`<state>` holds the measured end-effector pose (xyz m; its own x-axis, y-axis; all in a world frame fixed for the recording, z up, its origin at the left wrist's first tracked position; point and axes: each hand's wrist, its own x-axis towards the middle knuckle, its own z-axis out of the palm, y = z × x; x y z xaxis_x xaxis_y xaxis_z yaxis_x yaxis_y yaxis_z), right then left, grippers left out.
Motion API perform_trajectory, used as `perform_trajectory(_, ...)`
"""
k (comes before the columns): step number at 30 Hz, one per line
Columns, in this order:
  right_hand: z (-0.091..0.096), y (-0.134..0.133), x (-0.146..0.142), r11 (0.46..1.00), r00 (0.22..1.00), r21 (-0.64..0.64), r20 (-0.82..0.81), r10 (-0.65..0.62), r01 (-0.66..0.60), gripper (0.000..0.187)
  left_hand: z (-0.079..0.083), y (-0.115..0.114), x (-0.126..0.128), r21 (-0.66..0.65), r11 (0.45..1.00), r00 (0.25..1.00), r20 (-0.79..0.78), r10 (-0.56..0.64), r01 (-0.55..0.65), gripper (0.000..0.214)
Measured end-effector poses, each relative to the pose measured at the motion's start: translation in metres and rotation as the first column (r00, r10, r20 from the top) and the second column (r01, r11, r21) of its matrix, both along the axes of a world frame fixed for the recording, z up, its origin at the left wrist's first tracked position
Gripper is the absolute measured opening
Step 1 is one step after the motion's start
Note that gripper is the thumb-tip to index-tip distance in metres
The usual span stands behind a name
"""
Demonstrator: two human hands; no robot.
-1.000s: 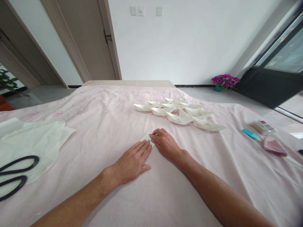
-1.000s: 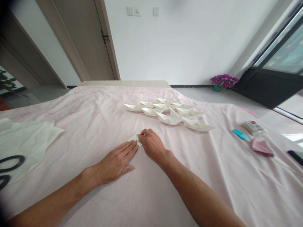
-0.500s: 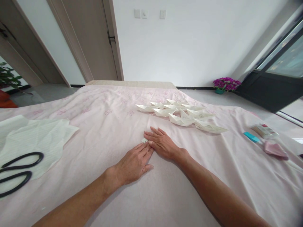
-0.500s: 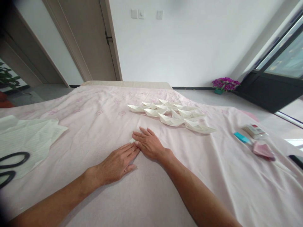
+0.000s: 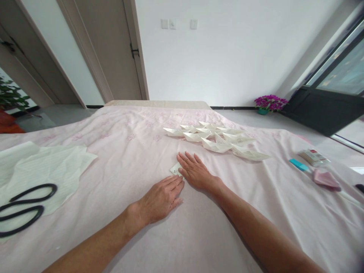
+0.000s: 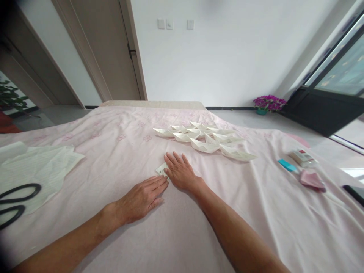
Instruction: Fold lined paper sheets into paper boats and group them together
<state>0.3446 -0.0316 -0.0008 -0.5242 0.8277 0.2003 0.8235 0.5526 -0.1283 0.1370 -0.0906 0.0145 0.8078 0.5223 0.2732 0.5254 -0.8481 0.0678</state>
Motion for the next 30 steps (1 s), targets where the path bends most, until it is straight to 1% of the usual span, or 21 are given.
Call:
perform_trajectory(4,-0.003,0.004,0.013,0.997,0.996,0.006,0.046,-0.072,0.072,0.052,0.0,0.0,0.0,0.011,1.0,1.0,0.013,-0.003,0.003,0.041)
perform_trajectory(7,-0.002,0.006,0.022,0.996,0.993,-0.017,0.074,-0.089,0.09,0.053,0.0,0.004,0.005,-0.005,1.0,0.998,0.059,0.015,-0.015,0.026)
perform_trajectory(9,-0.001,0.006,0.023,0.995,0.993,-0.023,0.062,-0.097,0.099,0.052,0.001,0.009,0.012,-0.046,0.995,0.994,0.07,0.087,-0.084,0.017)
perform_trajectory(11,-0.001,0.003,0.022,0.993,0.993,-0.016,0.026,-0.117,0.118,0.049,0.003,0.015,0.02,-0.072,0.98,0.981,0.053,0.189,-0.185,0.019)
perform_trajectory(13,0.0,0.001,0.021,0.992,0.991,0.002,-0.019,-0.129,0.129,0.045,0.006,0.022,0.028,-0.066,0.959,0.96,0.042,0.278,-0.275,0.014)
perform_trajectory(15,0.001,-0.001,0.02,0.992,0.991,0.022,-0.061,-0.121,0.122,0.041,0.007,0.03,0.033,-0.048,0.931,0.928,0.071,0.365,-0.362,0.01)
perform_trajectory(18,0.004,-0.003,0.021,0.993,0.989,0.045,-0.106,-0.103,0.108,0.035,0.006,0.041,0.033,-0.04,0.858,0.848,0.141,0.512,-0.511,0.029)
perform_trajectory(20,0.006,-0.004,0.022,0.994,0.988,0.053,-0.125,-0.092,0.099,0.032,0.003,0.046,0.029,-0.088,0.809,0.793,0.159,0.588,-0.582,0.038)
perform_trajectory(22,0.007,-0.004,0.022,0.994,0.986,0.055,-0.142,-0.084,0.093,0.031,-0.001,0.049,0.024,-0.185,0.775,0.762,0.149,0.631,-0.605,0.04)
perform_trajectory(24,0.007,-0.004,0.023,0.995,0.984,0.047,-0.159,-0.078,0.086,0.031,-0.002,0.051,0.022,-0.294,0.745,0.747,0.131,0.652,-0.599,0.037)
perform_trajectory(26,0.008,-0.005,0.023,0.996,0.981,0.034,-0.18,-0.072,0.079,0.031,-0.002,0.051,0.021,-0.383,0.704,0.726,0.111,0.678,-0.598,0.034)
perform_trajectory(28,0.008,-0.005,0.025,0.997,0.976,0.018,-0.206,-0.067,0.073,0.031,-0.001,0.051,0.022,-0.437,0.668,0.704,0.104,0.702,-0.602,0.03)
perform_trajectory(30,0.009,-0.006,0.026,0.998,0.969,0.006,-0.239,-0.06,0.063,0.031,0.001,0.049,0.022,-0.457,0.658,0.695,0.112,0.71,-0.599,0.028)
